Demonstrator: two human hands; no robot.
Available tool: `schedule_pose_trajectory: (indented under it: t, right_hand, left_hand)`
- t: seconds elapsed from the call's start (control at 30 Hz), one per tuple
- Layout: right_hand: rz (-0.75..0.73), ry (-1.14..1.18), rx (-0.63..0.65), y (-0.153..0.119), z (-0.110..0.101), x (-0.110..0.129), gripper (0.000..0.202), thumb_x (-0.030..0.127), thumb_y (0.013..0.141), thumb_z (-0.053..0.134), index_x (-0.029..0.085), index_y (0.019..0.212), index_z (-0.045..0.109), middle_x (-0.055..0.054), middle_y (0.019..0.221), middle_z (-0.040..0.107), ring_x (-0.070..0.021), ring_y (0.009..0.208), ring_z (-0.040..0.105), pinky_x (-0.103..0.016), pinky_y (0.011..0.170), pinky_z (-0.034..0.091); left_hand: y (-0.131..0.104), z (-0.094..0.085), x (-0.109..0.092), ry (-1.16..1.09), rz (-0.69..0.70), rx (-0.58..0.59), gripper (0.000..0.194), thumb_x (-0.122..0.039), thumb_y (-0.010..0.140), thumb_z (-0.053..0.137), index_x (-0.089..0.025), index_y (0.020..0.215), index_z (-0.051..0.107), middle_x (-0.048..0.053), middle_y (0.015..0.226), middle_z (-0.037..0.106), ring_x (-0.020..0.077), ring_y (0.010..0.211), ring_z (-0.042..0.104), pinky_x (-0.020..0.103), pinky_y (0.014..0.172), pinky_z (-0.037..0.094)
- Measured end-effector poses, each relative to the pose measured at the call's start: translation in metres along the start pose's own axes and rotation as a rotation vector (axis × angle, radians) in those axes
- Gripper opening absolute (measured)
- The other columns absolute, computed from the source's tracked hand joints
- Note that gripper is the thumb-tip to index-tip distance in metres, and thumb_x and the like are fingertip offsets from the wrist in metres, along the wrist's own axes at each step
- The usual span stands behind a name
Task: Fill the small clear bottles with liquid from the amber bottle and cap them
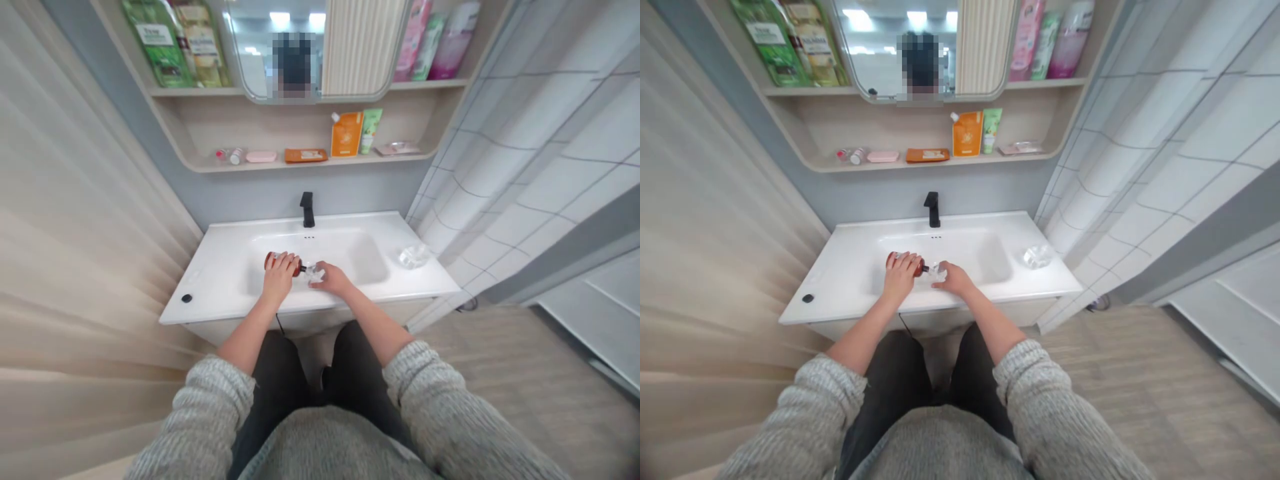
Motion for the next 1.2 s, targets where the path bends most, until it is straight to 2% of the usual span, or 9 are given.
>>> schedule_pose_trajectory:
  t: [0.3,0.67,1.2]
  right_hand:
    - [0.019,-0.016,0.012,0.000,-0.001,0.002,0.068,0.051,0.071,0.098,0.027,0.126,0.066,-0.002,0.107,0.079,-0.0187,0.076,0.069,-0.031,0.077,0.051]
    - [0.034,-0.005,0.015,-0.001,-0.004,0.003,0.066,0.049,0.070,0.099,0.027,0.123,0.066,-0.002,0.110,0.079,-0.0181,0.076,0.068,-0.030,0.076,0.051]
    - [0.028,-0.029,-0.022,-0.002,-0.011,0.008,0.071,0.050,0.070,0.098,0.028,0.129,0.066,-0.004,0.115,0.079,-0.0191,0.079,0.069,-0.032,0.082,0.053]
  left_hand:
    - [-0.001,0.002,0.001,0.005,0.015,-0.010,0.054,-0.016,0.105,0.043,-0.023,0.154,0.064,0.014,0.155,0.067,0.0335,0.152,0.054,0.060,0.136,0.021]
    - [-0.001,-0.002,0.001,-0.009,0.003,-0.029,0.052,-0.017,0.106,0.045,-0.026,0.154,0.064,0.015,0.154,0.068,0.0329,0.151,0.054,0.063,0.136,0.015]
    - [0.005,-0.004,0.000,-0.028,-0.009,-0.002,0.055,-0.015,0.103,0.046,-0.026,0.154,0.064,0.014,0.155,0.067,0.0324,0.152,0.053,0.064,0.136,0.015]
Point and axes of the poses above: each hand's wrist, its own y-axis towards the middle knuckle, its own z-axis out of the palm, x = y × z, the point moved 9 cm from there along y, towards the middle knuckle
